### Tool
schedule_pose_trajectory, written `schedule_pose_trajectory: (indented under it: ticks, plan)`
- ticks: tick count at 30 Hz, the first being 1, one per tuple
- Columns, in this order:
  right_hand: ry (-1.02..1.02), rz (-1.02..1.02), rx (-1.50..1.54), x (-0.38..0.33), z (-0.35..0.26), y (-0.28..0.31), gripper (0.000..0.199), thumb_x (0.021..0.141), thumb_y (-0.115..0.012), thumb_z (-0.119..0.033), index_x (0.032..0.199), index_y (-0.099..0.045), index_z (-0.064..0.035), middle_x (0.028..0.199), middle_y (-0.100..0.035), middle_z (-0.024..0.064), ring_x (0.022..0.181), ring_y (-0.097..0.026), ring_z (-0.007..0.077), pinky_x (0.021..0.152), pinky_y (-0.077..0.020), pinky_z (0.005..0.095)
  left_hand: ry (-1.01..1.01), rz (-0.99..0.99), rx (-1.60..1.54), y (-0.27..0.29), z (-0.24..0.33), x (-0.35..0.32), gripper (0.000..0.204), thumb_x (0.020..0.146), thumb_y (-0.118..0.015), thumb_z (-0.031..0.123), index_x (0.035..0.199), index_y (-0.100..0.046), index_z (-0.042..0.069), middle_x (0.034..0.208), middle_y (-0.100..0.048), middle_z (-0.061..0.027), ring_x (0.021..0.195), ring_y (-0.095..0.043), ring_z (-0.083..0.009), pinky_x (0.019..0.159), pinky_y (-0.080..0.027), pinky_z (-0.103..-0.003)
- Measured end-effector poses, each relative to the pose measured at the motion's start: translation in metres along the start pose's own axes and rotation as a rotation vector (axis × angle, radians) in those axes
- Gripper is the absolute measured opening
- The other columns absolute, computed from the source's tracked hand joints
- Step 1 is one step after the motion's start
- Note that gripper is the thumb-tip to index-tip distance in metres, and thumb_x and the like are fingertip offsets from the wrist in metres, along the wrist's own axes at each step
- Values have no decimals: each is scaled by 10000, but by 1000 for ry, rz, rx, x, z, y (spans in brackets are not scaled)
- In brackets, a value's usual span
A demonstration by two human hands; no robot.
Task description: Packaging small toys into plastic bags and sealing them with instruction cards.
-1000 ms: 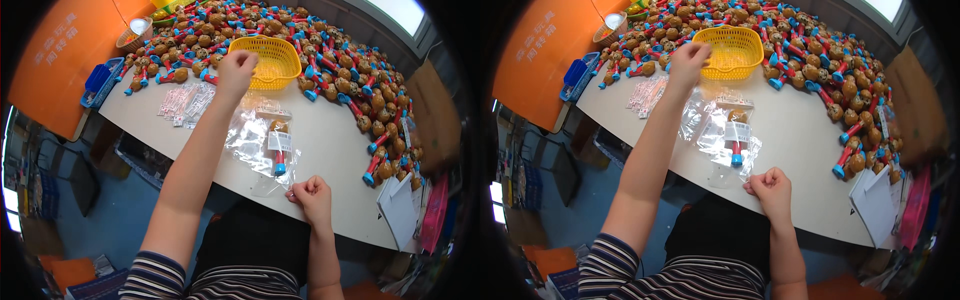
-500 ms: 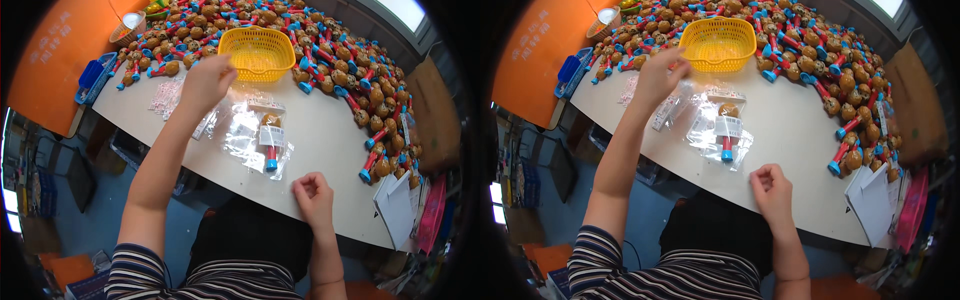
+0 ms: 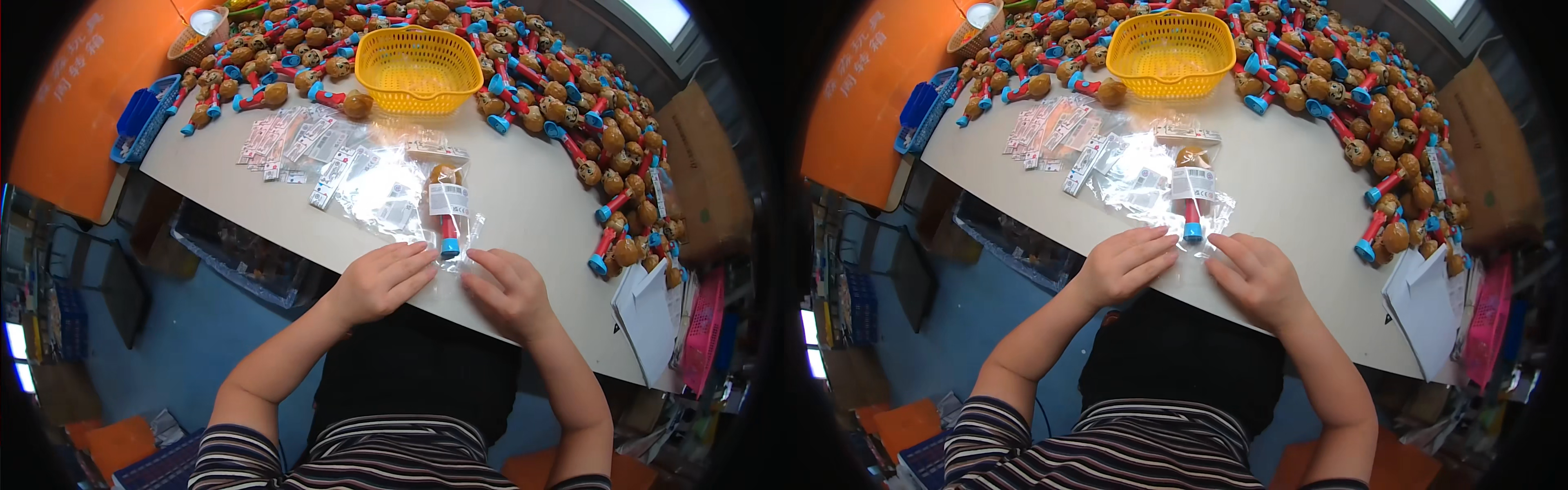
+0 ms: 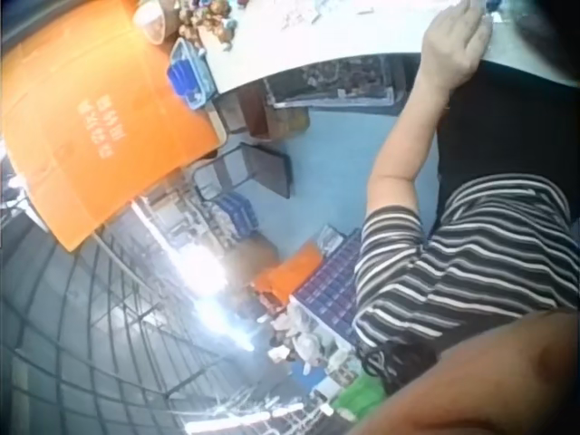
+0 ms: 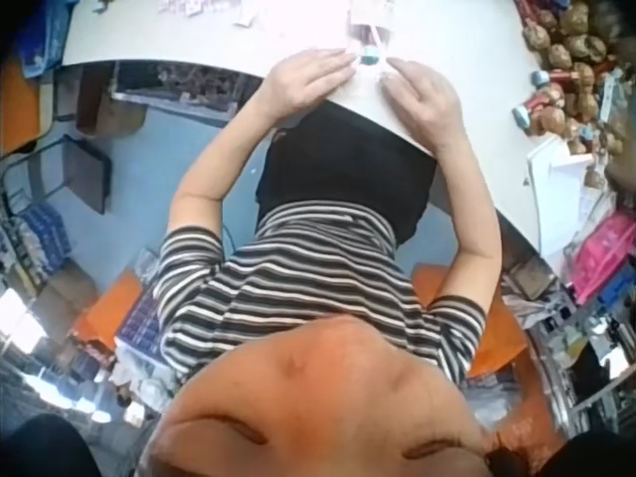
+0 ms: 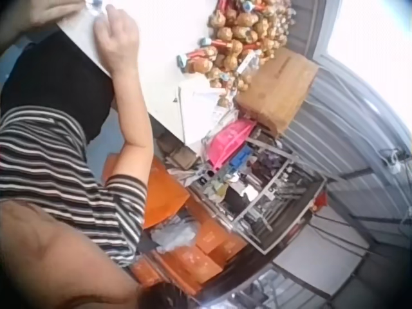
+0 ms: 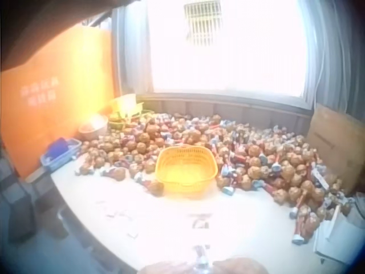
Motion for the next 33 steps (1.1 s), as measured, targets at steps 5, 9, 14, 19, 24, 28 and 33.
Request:
schedule_pose_trajectory:
  ticks: [5, 9, 14, 19, 24, 28, 33]
  plan:
    - [-321, -58, 285, -1, 5, -6, 123, 828, -724, -77, 922, -657, -34, 1187, -597, 134, 956, -629, 306, 842, -533, 385, 203, 73, -71, 11, -5, -6, 179, 796, -734, 79, 971, -706, 57, 993, -682, -108, 834, -664, -299, 714, -538, -365]
    - [-478, -19, 511, 2, 10, -13, 66, 916, -629, -74, 903, -628, -9, 1210, -559, 130, 875, -606, 218, 778, -512, 302, 456, 95, -133, 10, 10, -5, 92, 832, -722, 63, 916, -704, 30, 910, -647, -92, 716, -616, -233, 635, -492, -318]
    - [-824, -89, 835, 7, 9, -14, 143, 967, -593, -132, 906, -637, -11, 1137, -604, 90, 801, -585, 109, 703, -490, 234, 1023, 73, -736, 7, 14, -9, 94, 912, -653, 41, 919, -675, -51, 1060, -659, -112, 798, -655, -118, 721, -524, -233]
    - [-1242, -138, 1301, 11, 3, -17, 184, 944, -660, -171, 892, -649, 5, 773, -653, 31, 680, -572, 81, 653, -461, 211, 1259, 201, -1355, -2, 8, -13, 98, 911, -651, 19, 886, -623, -72, 1142, -651, -222, 898, -700, -191, 834, -571, -277]
    - [-1238, -56, 1363, -2, 11, -25, 146, 917, -691, -148, 883, -646, -13, 801, -654, 44, 651, -553, 77, 613, -461, 218, 1240, 230, -1374, -8, 10, -14, 123, 889, -659, -19, 838, -547, -18, 1043, -673, -197, 844, -699, -180, 776, -585, -277]
    - [-1236, 29, 1426, 0, 4, -26, 134, 918, -682, -142, 932, -617, -25, 791, -639, 31, 620, -516, 60, 555, -430, 208, 1253, 205, -1302, -11, 16, -12, 153, 887, -658, -25, 907, -509, 5, 960, -662, -143, 827, -699, -179, 748, -584, -261]
    - [-1391, -58, 1406, 6, 9, -18, 188, 916, -674, -134, 1042, -606, -14, 806, -647, 23, 627, -523, 51, 531, -402, 176, 1223, 250, -1365, -19, 19, -10, 228, 893, -629, -38, 1035, -454, -2, 939, -609, -105, 812, -691, -163, 740, -583, -259]
Point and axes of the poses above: each hand's wrist, its own x-axis towards the middle knuckle, its own y-axis out of the back of the hand, z = x × y, the point moved 3 cm from there along x, towards the middle knuckle
